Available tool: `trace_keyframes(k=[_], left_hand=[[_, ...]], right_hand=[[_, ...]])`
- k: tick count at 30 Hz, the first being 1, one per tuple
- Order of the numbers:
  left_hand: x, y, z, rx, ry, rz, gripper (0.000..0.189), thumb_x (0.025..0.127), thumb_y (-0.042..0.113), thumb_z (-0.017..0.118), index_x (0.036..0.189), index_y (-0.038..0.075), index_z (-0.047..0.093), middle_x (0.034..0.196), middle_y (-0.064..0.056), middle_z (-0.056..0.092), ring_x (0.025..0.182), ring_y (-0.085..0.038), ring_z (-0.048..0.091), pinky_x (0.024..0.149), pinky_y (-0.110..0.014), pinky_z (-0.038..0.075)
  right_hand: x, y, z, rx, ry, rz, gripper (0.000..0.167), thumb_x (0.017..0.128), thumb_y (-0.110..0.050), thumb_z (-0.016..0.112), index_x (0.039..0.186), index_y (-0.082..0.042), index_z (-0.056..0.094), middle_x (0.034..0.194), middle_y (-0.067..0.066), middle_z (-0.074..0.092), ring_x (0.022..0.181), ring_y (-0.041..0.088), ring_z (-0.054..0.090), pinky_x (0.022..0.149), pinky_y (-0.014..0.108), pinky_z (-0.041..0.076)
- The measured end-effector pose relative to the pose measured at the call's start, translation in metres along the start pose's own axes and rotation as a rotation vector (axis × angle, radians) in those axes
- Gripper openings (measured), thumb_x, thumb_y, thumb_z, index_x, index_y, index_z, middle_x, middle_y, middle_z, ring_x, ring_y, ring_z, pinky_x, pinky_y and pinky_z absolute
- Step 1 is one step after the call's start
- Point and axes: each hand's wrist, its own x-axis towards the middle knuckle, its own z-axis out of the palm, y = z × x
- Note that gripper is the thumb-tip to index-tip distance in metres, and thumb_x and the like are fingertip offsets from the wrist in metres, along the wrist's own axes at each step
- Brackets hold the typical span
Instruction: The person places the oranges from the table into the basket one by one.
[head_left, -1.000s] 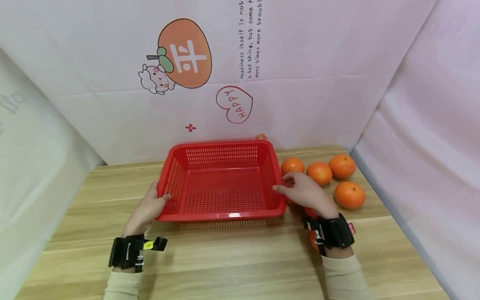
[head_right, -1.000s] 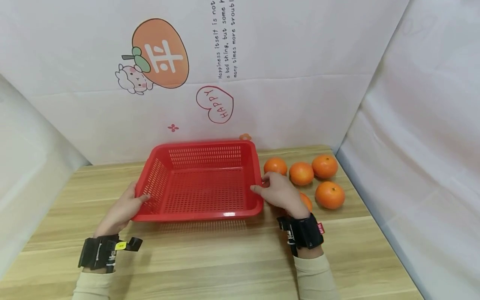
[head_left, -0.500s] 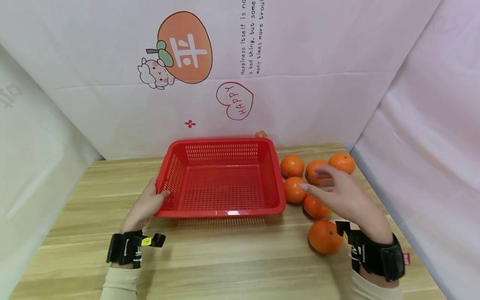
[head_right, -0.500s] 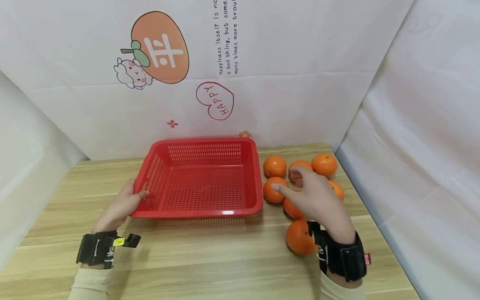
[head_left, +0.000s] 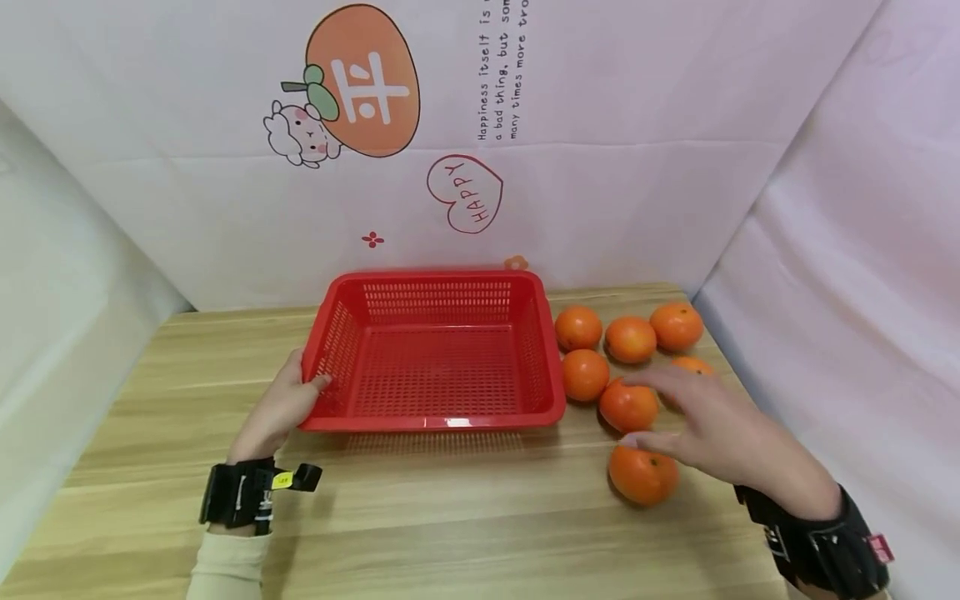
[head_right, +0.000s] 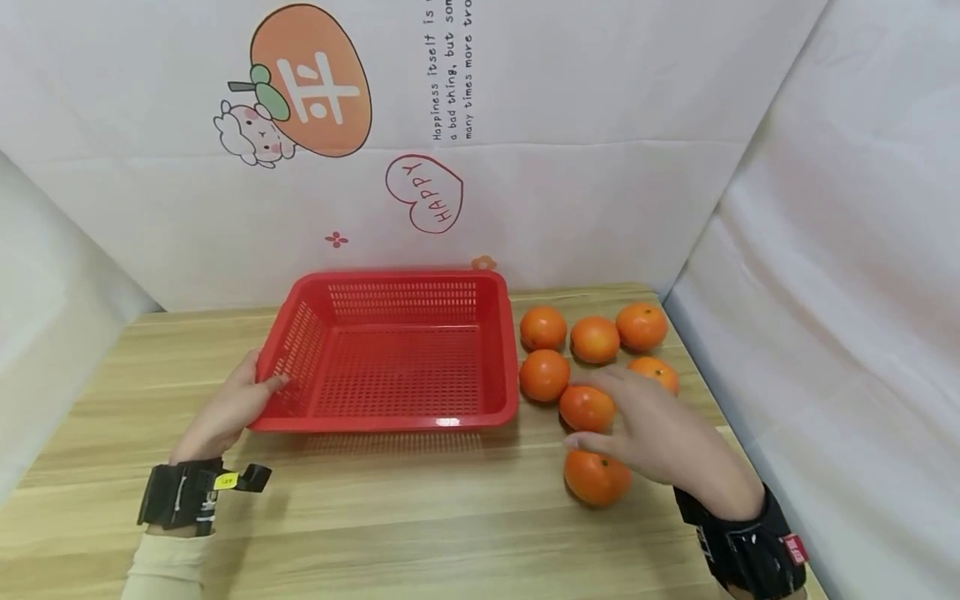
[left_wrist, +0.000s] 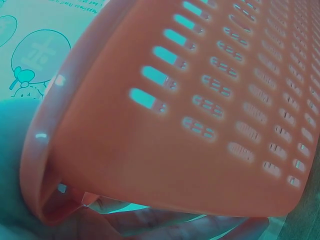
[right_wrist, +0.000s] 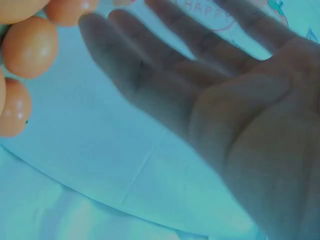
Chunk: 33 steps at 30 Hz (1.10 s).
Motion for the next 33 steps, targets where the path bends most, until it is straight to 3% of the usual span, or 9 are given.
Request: trace_keyframes(k=[4, 10, 19, 24, 33], left_hand=[[0.004, -0.001, 0.002, 0.001, 0.008, -0.001, 0.057, 0.112, 0.016, 0.039, 0.161, 0.0, 0.015, 0.148, -0.028, 0.047, 0.119, -0.035, 0.065, 0.085, -0.031, 0.055], [0.007, -0.001, 0.002, -0.007, 0.02, -0.012, 0.058, 0.112, 0.019, 0.04, 0.163, 0.002, 0.015, 0.149, -0.027, 0.049, 0.119, -0.035, 0.066, 0.085, -0.032, 0.055], [0.007, -0.002, 0.001, -0.013, 0.015, -0.009, 0.06, 0.113, 0.02, 0.04, 0.164, 0.003, 0.014, 0.15, -0.027, 0.049, 0.121, -0.036, 0.066, 0.085, -0.032, 0.056], [0.007, 0.0, 0.002, -0.017, 0.02, -0.006, 0.059, 0.112, 0.02, 0.041, 0.163, 0.004, 0.016, 0.149, -0.027, 0.049, 0.12, -0.036, 0.066, 0.085, -0.031, 0.056], [0.005, -0.002, 0.001, -0.034, 0.018, -0.01, 0.056, 0.112, 0.02, 0.04, 0.161, 0.003, 0.019, 0.147, -0.028, 0.051, 0.115, -0.033, 0.07, 0.084, -0.032, 0.059]], right_hand=[[-0.008, 0.005, 0.008, -0.035, -0.037, -0.027, 0.067, 0.08, -0.049, 0.089, 0.135, -0.017, 0.068, 0.132, 0.001, 0.072, 0.12, 0.027, 0.068, 0.098, 0.052, 0.055], [-0.016, 0.006, 0.02, -0.073, -0.096, -0.004, 0.073, 0.077, -0.051, 0.09, 0.134, -0.011, 0.067, 0.13, 0.004, 0.072, 0.113, 0.025, 0.07, 0.093, 0.049, 0.058], [-0.026, 0.012, 0.038, -0.076, -0.059, -0.042, 0.06, 0.075, -0.05, 0.092, 0.125, -0.023, 0.071, 0.122, -0.006, 0.073, 0.102, 0.014, 0.069, 0.086, 0.04, 0.059], [-0.028, 0.016, 0.049, -0.061, -0.06, -0.034, 0.057, 0.072, -0.044, 0.095, 0.121, -0.024, 0.072, 0.119, -0.004, 0.07, 0.096, 0.009, 0.064, 0.081, 0.035, 0.058], [-0.026, 0.021, 0.063, -0.042, -0.131, 0.0, 0.06, 0.071, -0.039, 0.096, 0.123, -0.018, 0.073, 0.121, 0.002, 0.07, 0.104, 0.017, 0.067, 0.086, 0.044, 0.059]])
